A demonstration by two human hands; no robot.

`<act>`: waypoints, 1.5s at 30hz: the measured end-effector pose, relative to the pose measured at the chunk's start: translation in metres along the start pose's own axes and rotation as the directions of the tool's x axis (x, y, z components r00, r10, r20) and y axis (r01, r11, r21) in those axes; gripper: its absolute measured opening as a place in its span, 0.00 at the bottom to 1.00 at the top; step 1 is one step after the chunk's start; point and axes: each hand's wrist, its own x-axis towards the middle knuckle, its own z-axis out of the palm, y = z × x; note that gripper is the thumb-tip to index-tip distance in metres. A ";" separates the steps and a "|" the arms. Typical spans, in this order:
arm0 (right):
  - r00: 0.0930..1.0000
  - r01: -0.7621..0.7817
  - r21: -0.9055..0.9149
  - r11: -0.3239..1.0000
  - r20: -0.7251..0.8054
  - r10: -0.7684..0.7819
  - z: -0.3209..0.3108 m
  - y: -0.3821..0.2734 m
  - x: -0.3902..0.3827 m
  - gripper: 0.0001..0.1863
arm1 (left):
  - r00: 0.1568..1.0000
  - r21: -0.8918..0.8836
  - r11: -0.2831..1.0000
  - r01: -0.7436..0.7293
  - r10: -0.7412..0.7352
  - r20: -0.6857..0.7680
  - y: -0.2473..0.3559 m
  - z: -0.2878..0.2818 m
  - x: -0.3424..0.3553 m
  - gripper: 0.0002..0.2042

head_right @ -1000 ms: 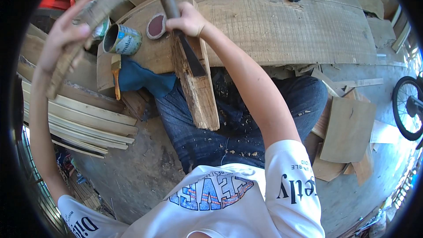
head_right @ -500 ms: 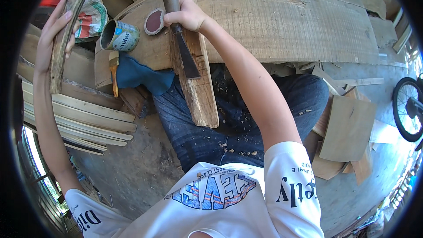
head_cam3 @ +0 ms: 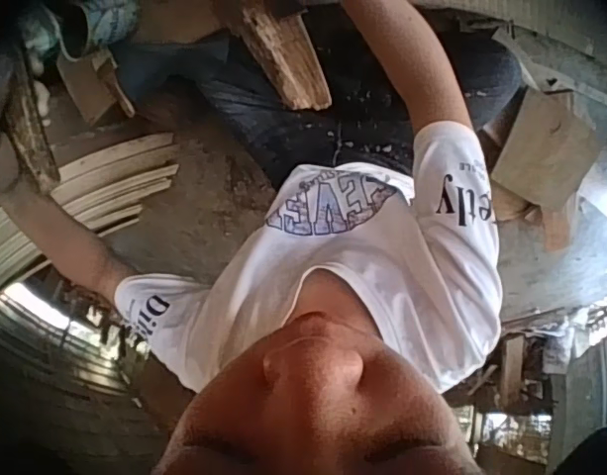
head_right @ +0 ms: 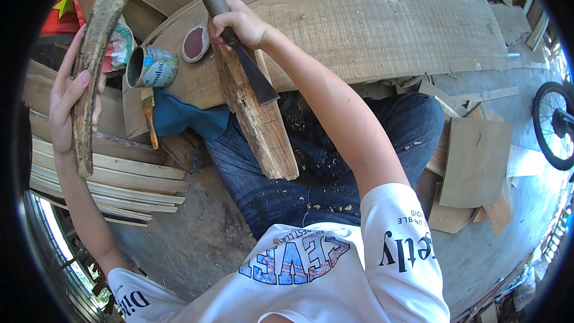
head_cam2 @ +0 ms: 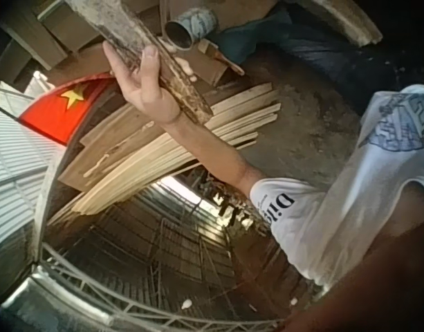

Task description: The person carves a piece of wood using a chisel and a wooden mallet, brushes it with a paintbrush, and sands it with a sanding disc. Afterward, the person wipes the wood with a cloth and resumes chiseling it with the chisel and mallet.

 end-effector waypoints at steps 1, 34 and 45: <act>1.000 0.005 0.006 1.000 0.006 -0.005 0.004 -0.001 0.001 0.09 | 1.000 0.027 1.000 -0.006 0.006 -0.029 0.006 -0.004 -0.003 0.31; 0.995 0.100 -0.215 0.972 0.024 -0.097 -0.010 0.006 0.007 0.09 | 0.929 -0.354 0.930 0.104 -0.218 -0.299 -0.071 0.087 -0.060 0.36; 0.920 0.096 -0.362 0.927 -0.323 -0.221 -0.050 -0.027 -0.020 0.06 | 0.811 0.136 0.990 0.018 0.065 -0.581 -0.183 0.140 -0.096 0.37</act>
